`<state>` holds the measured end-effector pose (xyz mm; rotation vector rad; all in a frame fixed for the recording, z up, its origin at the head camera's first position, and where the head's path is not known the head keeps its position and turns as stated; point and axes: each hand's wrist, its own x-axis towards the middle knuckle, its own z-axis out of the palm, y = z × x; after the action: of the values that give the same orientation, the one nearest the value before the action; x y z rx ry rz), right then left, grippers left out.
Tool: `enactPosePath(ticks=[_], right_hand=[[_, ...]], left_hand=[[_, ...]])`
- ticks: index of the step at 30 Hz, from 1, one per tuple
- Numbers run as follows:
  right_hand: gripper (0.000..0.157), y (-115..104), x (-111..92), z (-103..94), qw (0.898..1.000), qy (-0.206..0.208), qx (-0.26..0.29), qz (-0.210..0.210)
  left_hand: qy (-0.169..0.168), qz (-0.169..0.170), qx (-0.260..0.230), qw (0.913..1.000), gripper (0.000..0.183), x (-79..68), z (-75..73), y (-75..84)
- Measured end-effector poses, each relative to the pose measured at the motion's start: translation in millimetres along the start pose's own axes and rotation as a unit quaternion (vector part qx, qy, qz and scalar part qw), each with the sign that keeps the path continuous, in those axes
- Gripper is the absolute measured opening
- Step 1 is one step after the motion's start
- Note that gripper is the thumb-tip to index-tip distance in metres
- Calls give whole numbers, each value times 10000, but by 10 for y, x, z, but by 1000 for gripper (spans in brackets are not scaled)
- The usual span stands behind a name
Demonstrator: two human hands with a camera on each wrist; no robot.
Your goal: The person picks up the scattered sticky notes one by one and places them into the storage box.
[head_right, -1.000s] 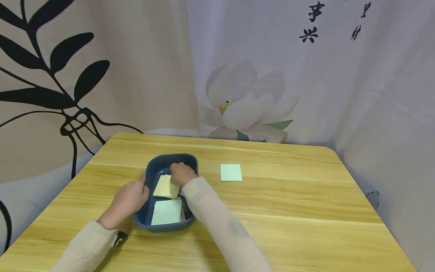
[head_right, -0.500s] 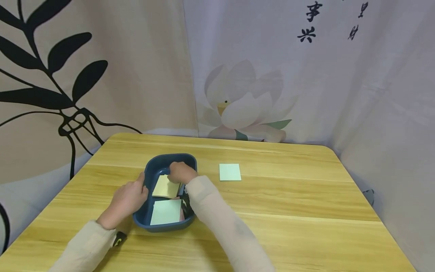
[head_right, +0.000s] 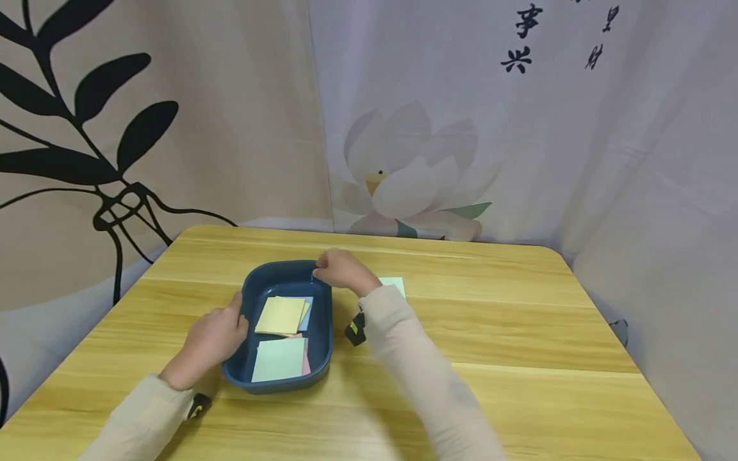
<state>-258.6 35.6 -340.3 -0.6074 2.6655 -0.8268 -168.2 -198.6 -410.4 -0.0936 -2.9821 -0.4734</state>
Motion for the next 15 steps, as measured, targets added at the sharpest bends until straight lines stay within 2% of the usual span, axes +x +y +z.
enactPosePath(ticks=[7,15], right_hand=[[40,340,-137,-254,9996,258,-112,-21],[40,714,-237,-357,9996,213,-162,102]], left_hand=[[34,9,22,10000,58,4,-3,-5],[-8,-12,5,10000,58,2,10,-17]])
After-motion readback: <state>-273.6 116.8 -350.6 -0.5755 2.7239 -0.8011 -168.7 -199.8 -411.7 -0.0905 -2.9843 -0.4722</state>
